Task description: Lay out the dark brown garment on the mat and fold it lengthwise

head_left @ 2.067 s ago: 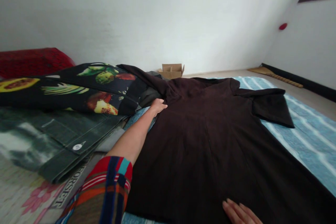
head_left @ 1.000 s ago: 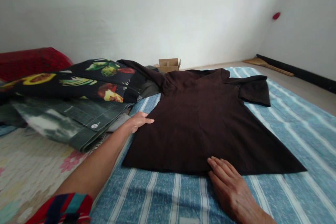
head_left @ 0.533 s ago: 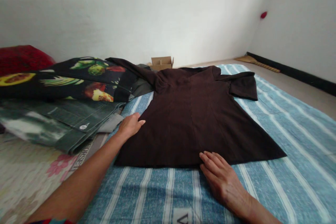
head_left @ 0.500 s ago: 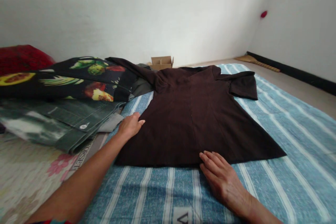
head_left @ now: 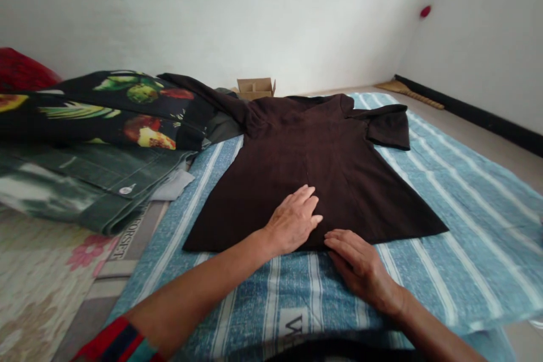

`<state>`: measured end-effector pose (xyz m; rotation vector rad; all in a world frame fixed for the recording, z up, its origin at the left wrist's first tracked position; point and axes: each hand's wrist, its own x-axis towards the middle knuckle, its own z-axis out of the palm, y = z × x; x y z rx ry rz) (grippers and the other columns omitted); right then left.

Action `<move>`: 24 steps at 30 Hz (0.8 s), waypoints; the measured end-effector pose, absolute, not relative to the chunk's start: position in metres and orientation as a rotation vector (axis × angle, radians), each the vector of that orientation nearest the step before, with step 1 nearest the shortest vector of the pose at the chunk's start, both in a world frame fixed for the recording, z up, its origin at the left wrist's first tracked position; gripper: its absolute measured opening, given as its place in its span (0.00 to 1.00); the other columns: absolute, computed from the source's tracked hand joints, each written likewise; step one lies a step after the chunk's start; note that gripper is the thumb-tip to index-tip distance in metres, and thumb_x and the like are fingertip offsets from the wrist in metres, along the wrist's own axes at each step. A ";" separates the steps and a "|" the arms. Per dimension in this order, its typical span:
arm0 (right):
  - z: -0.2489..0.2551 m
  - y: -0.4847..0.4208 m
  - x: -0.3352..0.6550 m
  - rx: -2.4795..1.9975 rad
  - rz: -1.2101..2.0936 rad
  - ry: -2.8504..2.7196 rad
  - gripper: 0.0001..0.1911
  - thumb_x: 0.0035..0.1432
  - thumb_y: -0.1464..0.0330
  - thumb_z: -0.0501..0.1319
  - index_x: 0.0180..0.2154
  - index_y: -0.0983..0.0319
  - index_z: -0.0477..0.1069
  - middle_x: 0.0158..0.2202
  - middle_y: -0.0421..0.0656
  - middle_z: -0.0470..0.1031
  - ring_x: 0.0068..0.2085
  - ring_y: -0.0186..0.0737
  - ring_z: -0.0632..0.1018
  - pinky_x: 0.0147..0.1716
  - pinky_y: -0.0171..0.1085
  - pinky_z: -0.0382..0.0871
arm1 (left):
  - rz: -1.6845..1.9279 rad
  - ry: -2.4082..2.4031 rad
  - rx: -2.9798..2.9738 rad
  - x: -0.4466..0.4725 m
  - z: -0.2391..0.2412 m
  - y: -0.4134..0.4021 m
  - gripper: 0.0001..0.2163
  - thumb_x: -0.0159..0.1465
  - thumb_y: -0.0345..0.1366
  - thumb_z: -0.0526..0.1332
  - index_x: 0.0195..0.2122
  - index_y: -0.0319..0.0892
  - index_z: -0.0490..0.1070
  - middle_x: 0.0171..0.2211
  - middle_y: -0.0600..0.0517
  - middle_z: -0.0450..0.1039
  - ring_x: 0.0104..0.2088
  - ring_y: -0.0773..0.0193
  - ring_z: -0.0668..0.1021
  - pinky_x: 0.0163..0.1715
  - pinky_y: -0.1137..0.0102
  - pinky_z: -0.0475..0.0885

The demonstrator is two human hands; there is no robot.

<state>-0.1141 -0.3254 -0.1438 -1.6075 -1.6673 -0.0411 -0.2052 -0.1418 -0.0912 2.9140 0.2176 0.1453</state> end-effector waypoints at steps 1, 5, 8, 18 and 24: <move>-0.144 -0.326 -0.114 -1.606 -0.034 -1.656 0.16 0.61 0.77 0.52 0.51 0.62 0.65 0.46 0.49 0.73 0.50 0.41 0.73 0.47 0.44 0.71 | 0.090 0.202 2.911 -0.201 -0.095 -0.145 0.20 0.66 0.41 0.51 0.55 0.34 0.61 0.62 0.39 0.55 0.63 0.54 0.55 0.59 0.58 0.57; -0.143 -0.325 -0.115 -1.634 -0.119 -1.616 0.14 0.61 0.76 0.54 0.48 0.64 0.67 0.46 0.51 0.73 0.50 0.43 0.73 0.48 0.45 0.71 | -0.089 0.192 2.926 -0.200 -0.111 -0.141 0.28 0.67 0.48 0.47 0.62 0.33 0.51 0.66 0.40 0.45 0.66 0.54 0.46 0.62 0.56 0.48; -0.139 -0.323 -0.117 -1.673 -0.209 -1.648 0.13 0.60 0.76 0.54 0.47 0.64 0.68 0.45 0.51 0.73 0.49 0.44 0.73 0.47 0.46 0.71 | -0.117 0.147 2.946 -0.206 -0.116 -0.135 0.30 0.67 0.50 0.46 0.64 0.35 0.48 0.67 0.43 0.41 0.66 0.57 0.44 0.62 0.57 0.46; -0.133 -0.322 -0.097 -1.704 -0.321 -1.668 0.12 0.60 0.77 0.53 0.43 0.63 0.69 0.42 0.48 0.74 0.47 0.41 0.74 0.45 0.42 0.70 | 0.003 0.054 3.035 -0.215 -0.122 -0.126 0.29 0.67 0.50 0.45 0.65 0.39 0.47 0.67 0.45 0.41 0.66 0.57 0.47 0.62 0.57 0.48; -0.130 -0.331 -0.012 -2.277 -0.581 -1.118 0.10 0.61 0.68 0.54 0.40 0.63 0.72 0.43 0.49 0.74 0.45 0.45 0.74 0.46 0.43 0.67 | 0.103 0.003 3.073 -0.218 -0.126 -0.118 0.27 0.68 0.47 0.45 0.65 0.43 0.46 0.66 0.47 0.43 0.65 0.56 0.50 0.61 0.57 0.52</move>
